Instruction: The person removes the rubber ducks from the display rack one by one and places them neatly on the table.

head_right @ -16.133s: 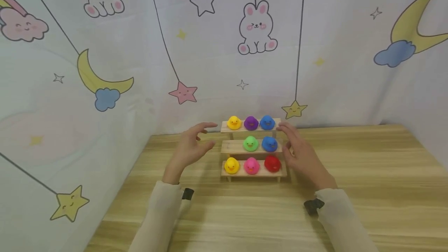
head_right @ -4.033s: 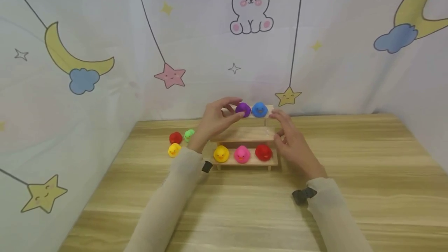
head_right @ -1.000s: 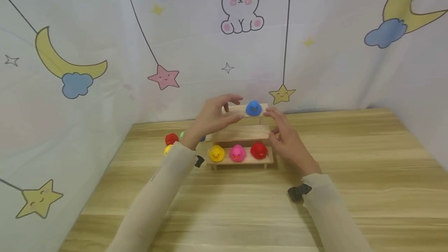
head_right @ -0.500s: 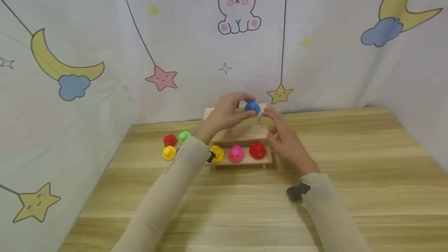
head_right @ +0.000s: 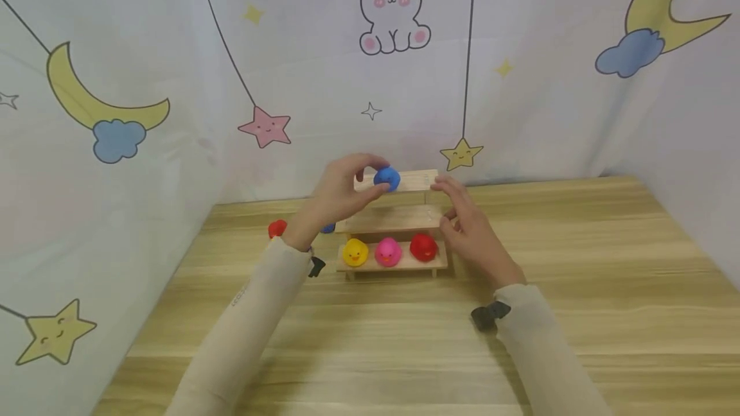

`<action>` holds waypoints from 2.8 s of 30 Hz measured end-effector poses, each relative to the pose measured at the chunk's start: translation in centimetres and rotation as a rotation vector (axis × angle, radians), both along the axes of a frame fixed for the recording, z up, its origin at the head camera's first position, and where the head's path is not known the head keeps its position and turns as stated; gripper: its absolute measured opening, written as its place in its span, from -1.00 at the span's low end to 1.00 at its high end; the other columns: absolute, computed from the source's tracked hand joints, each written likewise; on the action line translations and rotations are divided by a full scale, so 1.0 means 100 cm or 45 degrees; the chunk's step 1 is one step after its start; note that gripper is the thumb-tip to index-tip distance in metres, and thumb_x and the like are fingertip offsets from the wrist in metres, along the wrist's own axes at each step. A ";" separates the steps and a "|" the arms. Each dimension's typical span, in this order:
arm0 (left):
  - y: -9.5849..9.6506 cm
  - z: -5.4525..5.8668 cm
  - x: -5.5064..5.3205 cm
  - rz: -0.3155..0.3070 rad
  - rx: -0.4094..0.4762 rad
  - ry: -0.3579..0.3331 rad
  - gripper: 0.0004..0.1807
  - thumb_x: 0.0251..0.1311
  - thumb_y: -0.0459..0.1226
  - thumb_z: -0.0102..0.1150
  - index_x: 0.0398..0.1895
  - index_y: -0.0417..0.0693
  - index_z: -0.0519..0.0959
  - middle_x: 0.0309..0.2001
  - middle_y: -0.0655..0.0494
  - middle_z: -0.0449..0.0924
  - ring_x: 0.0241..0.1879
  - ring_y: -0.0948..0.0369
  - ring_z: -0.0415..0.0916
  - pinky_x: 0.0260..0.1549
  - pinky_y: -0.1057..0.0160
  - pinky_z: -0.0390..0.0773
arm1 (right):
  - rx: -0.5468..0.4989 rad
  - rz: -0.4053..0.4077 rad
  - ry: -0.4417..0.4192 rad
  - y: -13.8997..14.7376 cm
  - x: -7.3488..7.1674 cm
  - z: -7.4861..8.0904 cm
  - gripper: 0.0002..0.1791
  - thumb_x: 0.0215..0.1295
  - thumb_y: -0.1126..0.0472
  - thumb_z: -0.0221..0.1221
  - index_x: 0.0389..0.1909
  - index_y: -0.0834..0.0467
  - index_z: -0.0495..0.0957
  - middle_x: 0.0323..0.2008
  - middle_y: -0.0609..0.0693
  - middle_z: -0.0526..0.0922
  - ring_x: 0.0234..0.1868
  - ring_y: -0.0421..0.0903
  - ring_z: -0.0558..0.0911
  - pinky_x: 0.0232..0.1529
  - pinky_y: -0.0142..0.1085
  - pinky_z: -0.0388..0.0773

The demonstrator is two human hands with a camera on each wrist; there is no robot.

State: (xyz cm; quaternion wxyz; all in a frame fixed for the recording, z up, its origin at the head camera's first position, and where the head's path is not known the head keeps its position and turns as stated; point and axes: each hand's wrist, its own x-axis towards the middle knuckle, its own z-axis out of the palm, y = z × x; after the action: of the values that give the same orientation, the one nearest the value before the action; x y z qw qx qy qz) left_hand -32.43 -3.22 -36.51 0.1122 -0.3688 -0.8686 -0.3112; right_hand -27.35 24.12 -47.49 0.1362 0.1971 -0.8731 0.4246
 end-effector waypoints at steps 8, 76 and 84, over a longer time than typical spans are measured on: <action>-0.061 -0.004 0.018 0.031 0.109 0.084 -0.62 0.38 -0.29 0.43 0.19 -0.23 0.66 0.11 -0.09 0.78 0.02 0.00 0.64 -0.09 -0.01 0.64 | -0.011 0.005 0.023 0.000 0.001 0.001 -0.22 0.42 0.49 0.05 0.61 -0.03 0.24 0.72 0.00 0.12 -0.08 0.01 0.65 -0.09 -0.45 0.62; -0.082 -0.085 0.071 0.104 -0.010 -0.221 -0.51 0.29 -0.17 0.53 0.24 -0.10 0.69 0.05 0.06 0.78 -0.20 0.06 0.53 -0.23 0.36 0.53 | -0.049 0.021 0.011 -0.005 0.000 -0.002 -0.23 0.43 0.49 0.02 0.62 -0.02 0.25 0.71 0.00 0.12 -0.10 0.02 0.65 -0.08 -0.41 0.63; -0.076 -0.085 0.069 0.070 -0.029 -0.163 -0.57 0.28 -0.16 0.53 0.18 -0.05 0.74 0.02 0.10 0.81 -0.30 0.05 0.52 -0.34 0.41 0.43 | -0.055 0.002 0.003 -0.003 0.002 -0.001 -0.23 0.43 0.48 0.02 0.62 -0.04 0.24 0.71 -0.03 0.13 -0.10 0.03 0.66 -0.08 -0.44 0.61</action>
State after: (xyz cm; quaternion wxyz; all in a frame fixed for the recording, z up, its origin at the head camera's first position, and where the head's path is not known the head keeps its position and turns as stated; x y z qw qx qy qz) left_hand -25.56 -10.82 -45.04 0.0608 -0.3254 -0.8873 -0.3212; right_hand -27.17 23.81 -47.63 0.1411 0.1952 -0.8635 0.4431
